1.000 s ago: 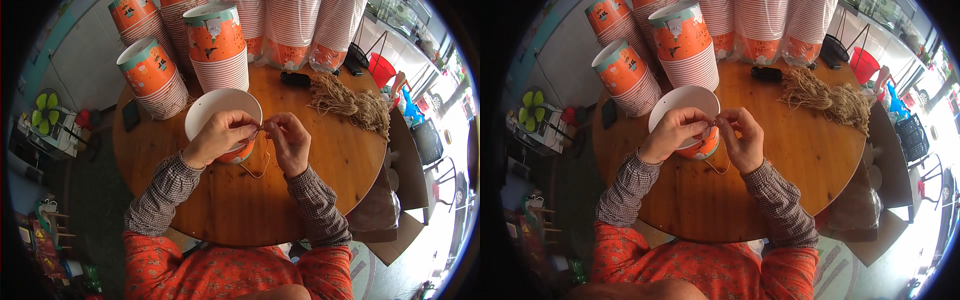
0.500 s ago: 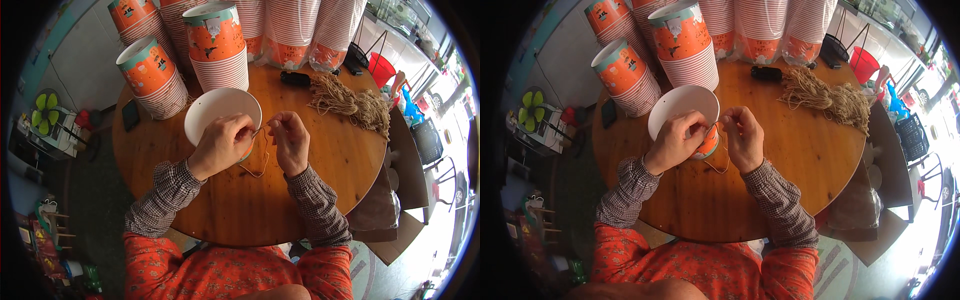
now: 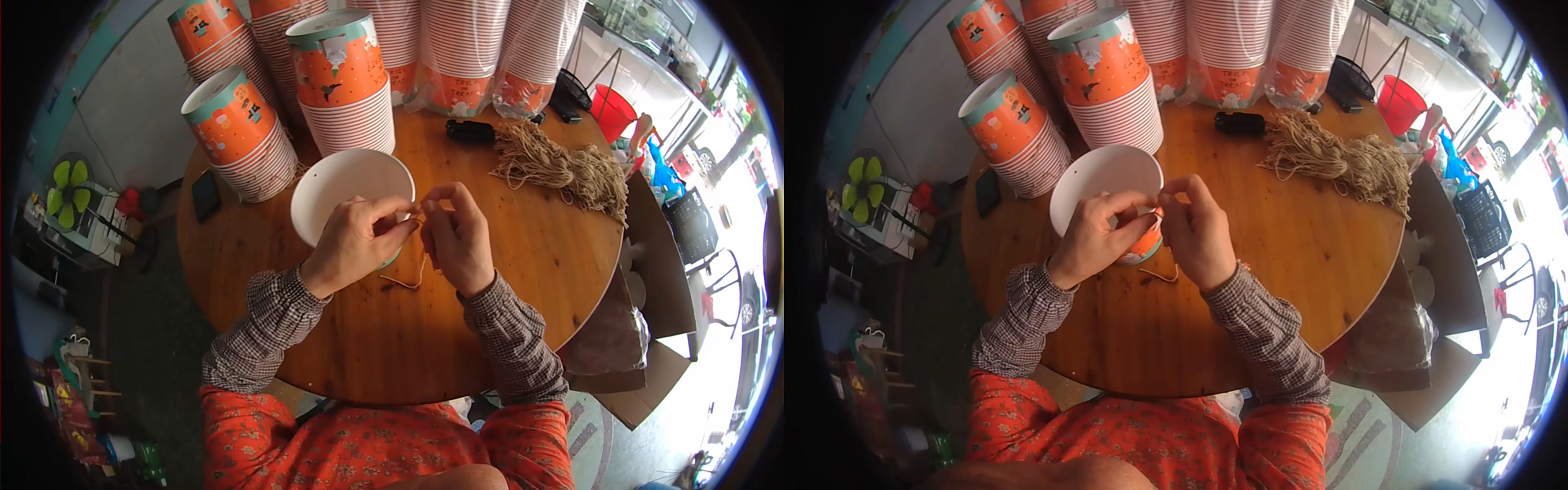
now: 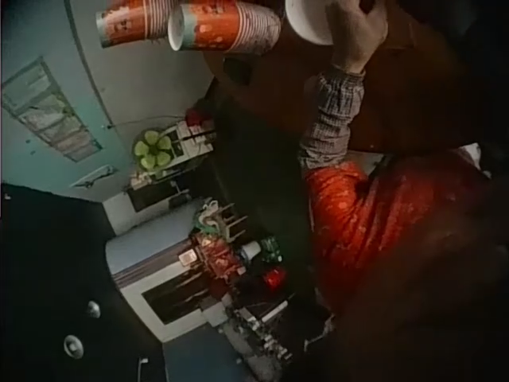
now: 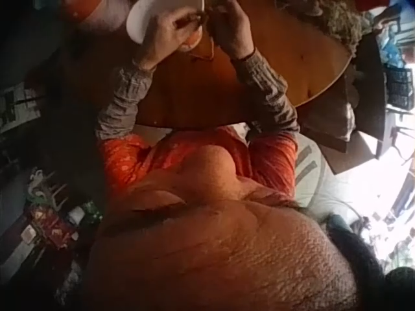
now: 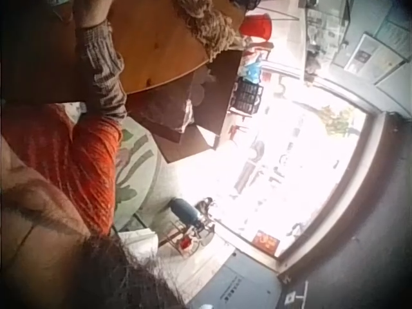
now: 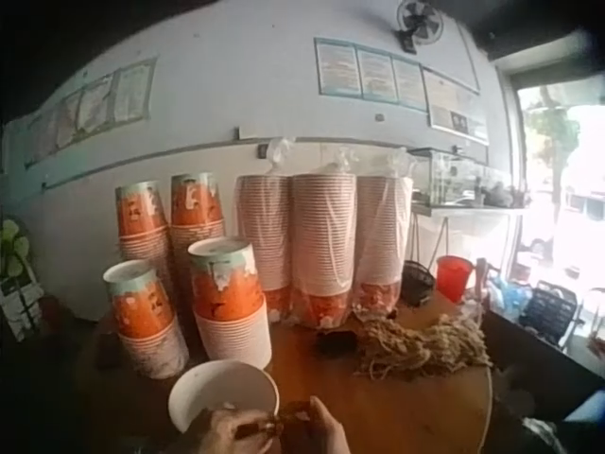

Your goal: Attaching rope handles to paper buckets by threading them through pre-punched holes.

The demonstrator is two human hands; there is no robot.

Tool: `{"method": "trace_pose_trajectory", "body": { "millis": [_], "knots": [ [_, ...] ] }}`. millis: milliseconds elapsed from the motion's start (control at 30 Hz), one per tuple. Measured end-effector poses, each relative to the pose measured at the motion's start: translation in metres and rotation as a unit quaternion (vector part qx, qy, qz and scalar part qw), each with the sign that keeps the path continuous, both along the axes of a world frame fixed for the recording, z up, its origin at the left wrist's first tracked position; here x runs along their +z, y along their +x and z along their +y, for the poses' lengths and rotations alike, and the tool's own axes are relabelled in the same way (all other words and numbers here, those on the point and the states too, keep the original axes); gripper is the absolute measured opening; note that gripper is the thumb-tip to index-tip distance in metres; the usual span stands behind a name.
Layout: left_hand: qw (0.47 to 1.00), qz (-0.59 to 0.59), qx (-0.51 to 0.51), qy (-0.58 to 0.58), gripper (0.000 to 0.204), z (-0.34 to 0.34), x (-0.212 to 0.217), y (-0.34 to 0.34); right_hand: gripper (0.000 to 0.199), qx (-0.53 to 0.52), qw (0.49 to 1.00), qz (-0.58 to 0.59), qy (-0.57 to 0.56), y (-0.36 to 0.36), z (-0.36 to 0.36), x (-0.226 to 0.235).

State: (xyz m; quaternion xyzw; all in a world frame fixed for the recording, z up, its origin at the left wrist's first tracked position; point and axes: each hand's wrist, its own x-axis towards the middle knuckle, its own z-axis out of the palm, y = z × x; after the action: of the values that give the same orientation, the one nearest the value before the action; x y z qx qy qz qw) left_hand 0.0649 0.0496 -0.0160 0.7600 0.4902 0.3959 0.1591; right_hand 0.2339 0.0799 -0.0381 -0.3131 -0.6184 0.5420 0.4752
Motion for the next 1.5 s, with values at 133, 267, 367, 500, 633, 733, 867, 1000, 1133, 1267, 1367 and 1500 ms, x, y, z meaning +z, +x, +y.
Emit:
{"method": "trace_pose_trajectory", "body": {
  "millis": [133,267,367,500,633,733,867,1000,1133,1267,1367,1500],
  "knots": [
    [0.995,0.006,0.01,0.101,0.005,0.002,-0.008,0.003,0.008,0.038,0.999,-0.001,-0.001,0.003,0.0,0.003],
    [0.991,0.042,0.027,0.12,0.01,0.0,-0.008,0.007,0.02,0.078,0.992,0.092,0.032,0.006,-0.004,0.006],
    [0.969,0.143,0.069,0.191,0.011,-0.008,0.001,0.014,0.02,0.085,0.991,0.079,0.067,0.003,-0.003,-0.003],
    [0.941,0.217,0.117,0.233,0.009,-0.015,-0.006,0.021,0.021,0.066,0.993,0.067,0.069,0.006,-0.006,0.003],
    [0.939,0.22,0.142,0.224,0.011,-0.024,-0.014,0.021,0.021,0.059,0.986,0.146,0.045,0.02,-0.008,0.013],
    [0.942,0.223,0.156,0.196,0.014,-0.032,-0.02,0.013,0.02,0.056,0.971,0.232,0.019,0.03,-0.01,0.024],
    [0.951,0.21,0.143,0.174,0.014,-0.04,-0.031,0.009,0.019,0.05,0.959,0.277,-0.005,0.046,-0.01,0.033],
    [0.953,0.217,0.107,0.184,0.011,-0.043,-0.029,0.003,0.018,0.071,0.951,0.299,-0.034,0.048,-0.01,0.031],
    [0.944,0.25,-0.018,0.214,0.013,-0.037,-0.022,-0.036,0.016,0.131,0.971,0.195,-0.043,0.061,-0.012,0.043],
    [0.924,0.338,-0.017,0.177,0.017,-0.031,-0.009,-0.11,0.012,0.16,0.95,0.261,-0.068,0.084,0.003,0.044],
    [0.934,0.306,0.099,0.159,0.029,-0.032,0.003,-0.122,0.007,0.129,0.954,0.255,-0.088,0.087,0.013,0.038],
    [0.952,0.152,0.137,0.227,0.03,-0.048,-0.005,-0.086,0.01,0.065,0.978,0.173,-0.098,0.071,0.024,0.026]
  ]
}}
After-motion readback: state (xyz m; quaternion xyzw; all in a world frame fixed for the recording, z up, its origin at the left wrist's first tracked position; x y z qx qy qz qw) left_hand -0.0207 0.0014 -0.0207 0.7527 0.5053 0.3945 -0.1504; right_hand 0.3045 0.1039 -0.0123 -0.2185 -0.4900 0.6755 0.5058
